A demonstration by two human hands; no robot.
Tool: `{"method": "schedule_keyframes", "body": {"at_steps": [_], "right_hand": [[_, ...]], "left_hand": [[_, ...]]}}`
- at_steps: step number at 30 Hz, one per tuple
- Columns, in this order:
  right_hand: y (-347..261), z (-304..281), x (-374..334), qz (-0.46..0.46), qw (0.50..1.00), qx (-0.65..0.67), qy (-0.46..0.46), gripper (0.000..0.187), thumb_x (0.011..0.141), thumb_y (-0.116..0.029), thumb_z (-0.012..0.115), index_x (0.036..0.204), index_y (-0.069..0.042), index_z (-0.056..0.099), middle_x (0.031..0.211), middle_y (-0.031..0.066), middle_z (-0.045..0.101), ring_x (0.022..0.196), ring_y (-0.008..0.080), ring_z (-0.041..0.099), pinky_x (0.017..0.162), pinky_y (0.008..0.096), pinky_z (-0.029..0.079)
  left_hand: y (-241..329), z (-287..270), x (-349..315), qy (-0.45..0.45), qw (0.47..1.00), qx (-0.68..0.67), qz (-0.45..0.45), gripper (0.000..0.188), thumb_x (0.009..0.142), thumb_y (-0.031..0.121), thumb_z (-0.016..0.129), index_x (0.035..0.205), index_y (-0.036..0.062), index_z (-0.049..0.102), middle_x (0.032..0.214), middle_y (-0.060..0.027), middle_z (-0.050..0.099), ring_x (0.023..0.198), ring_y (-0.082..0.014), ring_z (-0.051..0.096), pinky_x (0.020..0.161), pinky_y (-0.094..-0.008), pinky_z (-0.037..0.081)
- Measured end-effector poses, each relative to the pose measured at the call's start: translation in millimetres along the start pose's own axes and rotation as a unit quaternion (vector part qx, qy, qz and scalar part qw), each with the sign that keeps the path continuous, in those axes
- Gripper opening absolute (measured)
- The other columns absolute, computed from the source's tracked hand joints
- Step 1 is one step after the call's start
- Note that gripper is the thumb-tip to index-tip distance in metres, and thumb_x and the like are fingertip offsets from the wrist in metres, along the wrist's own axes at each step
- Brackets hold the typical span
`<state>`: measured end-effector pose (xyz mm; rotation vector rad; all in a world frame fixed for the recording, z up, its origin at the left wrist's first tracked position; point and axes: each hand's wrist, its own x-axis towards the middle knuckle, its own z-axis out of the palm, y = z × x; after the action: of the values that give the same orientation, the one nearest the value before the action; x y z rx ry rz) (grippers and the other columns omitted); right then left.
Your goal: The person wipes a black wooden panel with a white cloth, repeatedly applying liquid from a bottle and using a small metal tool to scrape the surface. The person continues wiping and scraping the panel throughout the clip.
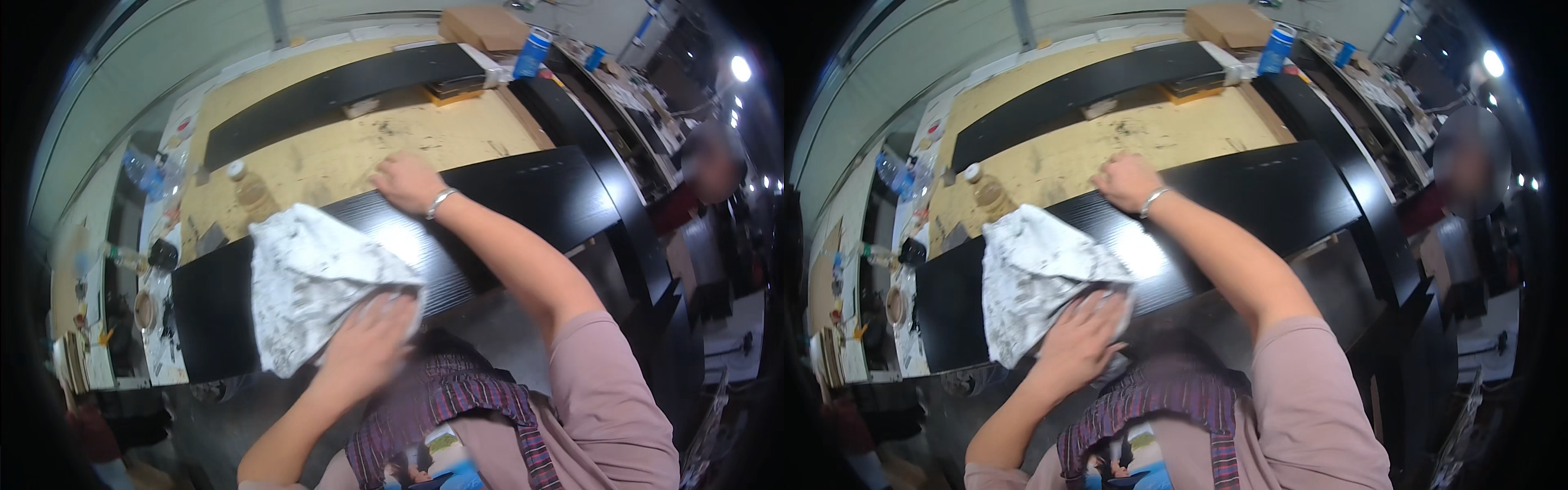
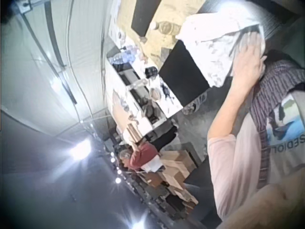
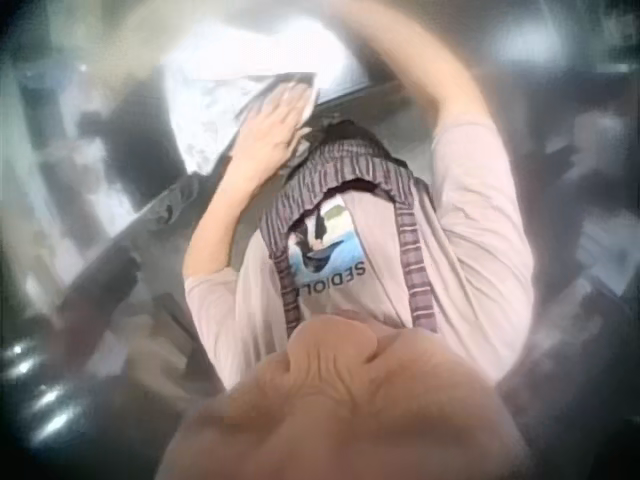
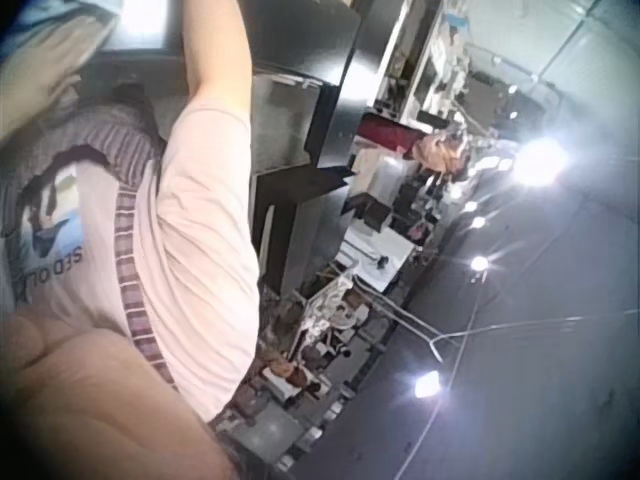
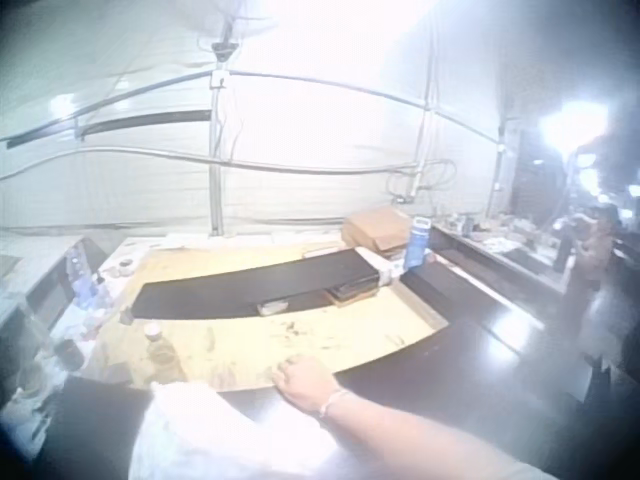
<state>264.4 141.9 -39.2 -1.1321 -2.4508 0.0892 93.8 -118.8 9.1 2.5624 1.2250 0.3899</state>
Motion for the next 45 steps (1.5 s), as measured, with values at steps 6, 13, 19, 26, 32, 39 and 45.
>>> {"method": "schedule_keyframes", "body": {"at_steps": [6, 13, 19, 26, 32, 39, 45], "right_hand": [[153, -107, -89, 0.256, 0.952, -0.106, -0.129, 0.052, 0.104, -0.041, 0.04, 0.093, -0.002, 0.072, 0.088, 0.0229, 0.072, 0.088, 0.0416, 0.069, 0.082, 0.0493, 0.054], [164, -112, -97, 0.161, 0.97, -0.126, -0.131, 0.051, 0.105, -0.035, 0.041, 0.084, -0.003, 0.074, 0.079, 0.0205, 0.071, 0.077, 0.0409, 0.069, 0.079, 0.0498, 0.053], [171, -114, -91, 0.097, 0.987, -0.037, -0.12, 0.063, 0.104, -0.043, 0.041, 0.072, 0.0, 0.073, 0.071, 0.025, 0.067, 0.072, 0.0439, 0.067, 0.075, 0.0521, 0.052], [200, -117, -98, 0.108, 0.984, 0.009, -0.139, 0.063, 0.106, -0.044, 0.042, 0.072, 0.001, 0.071, 0.069, 0.0237, 0.066, 0.069, 0.0427, 0.065, 0.071, 0.0507, 0.051], [186, -120, -91, 0.105, 0.981, 0.015, -0.161, 0.063, 0.105, -0.04, 0.039, 0.073, 0.003, 0.071, 0.072, 0.026, 0.067, 0.074, 0.0434, 0.067, 0.078, 0.0502, 0.053], [194, -112, -93, 0.108, 0.983, -0.024, -0.146, 0.064, 0.105, -0.041, 0.041, 0.071, 0.005, 0.07, 0.068, 0.0257, 0.065, 0.068, 0.0435, 0.065, 0.071, 0.0505, 0.053], [188, -111, -92, 0.106, 0.986, -0.01, -0.131, 0.065, 0.105, -0.042, 0.041, 0.071, 0.005, 0.069, 0.067, 0.0254, 0.064, 0.067, 0.0442, 0.064, 0.07, 0.0507, 0.053]], "left_hand": [[4, -2, -33, -0.026, 0.995, 0.091, -0.03, 0.065, 0.076, 0.007, 0.073, 0.136, -0.0091, 0.052, 0.151, -0.0213, 0.048, 0.142, -0.0407, 0.043, 0.115, -0.0551, 0.036], [75, 59, 120, 0.024, 0.999, 0.017, 0.044, 0.055, 0.08, 0.006, 0.06, 0.133, -0.0096, 0.055, 0.133, -0.0241, 0.058, 0.129, -0.0402, 0.053, 0.115, -0.0497, 0.039], [166, 137, 267, 0.114, 0.985, 0.0, 0.127, 0.057, 0.083, 0.01, 0.056, 0.136, -0.011, 0.053, 0.141, -0.0217, 0.055, 0.134, -0.0354, 0.051, 0.114, -0.0426, 0.04], [138, 110, 179, 0.146, 0.987, 0.056, -0.041, 0.058, 0.073, 0.007, 0.067, 0.13, -0.0023, 0.063, 0.127, -0.0199, 0.068, 0.116, -0.0323, 0.069, 0.093, -0.0422, 0.057], [74, 77, -25, 0.182, 0.859, 0.301, -0.371, 0.049, 0.077, -0.002, 0.057, 0.125, -0.0087, 0.063, 0.13, -0.0264, 0.064, 0.127, -0.0459, 0.056, 0.116, -0.061, 0.031], [131, 114, 101, 0.233, 0.917, 0.186, -0.264, 0.039, 0.079, 0.005, 0.057, 0.115, -0.0013, 0.07, 0.117, -0.019, 0.071, 0.113, -0.0308, 0.068, 0.115, -0.0632, 0.029], [75, 72, -21, 0.222, 0.81, 0.274, -0.469, 0.034, 0.079, -0.001, 0.052, 0.11, -0.0062, 0.066, 0.12, -0.0237, 0.067, 0.122, -0.0419, 0.058, 0.117, -0.0681, 0.02]]}}
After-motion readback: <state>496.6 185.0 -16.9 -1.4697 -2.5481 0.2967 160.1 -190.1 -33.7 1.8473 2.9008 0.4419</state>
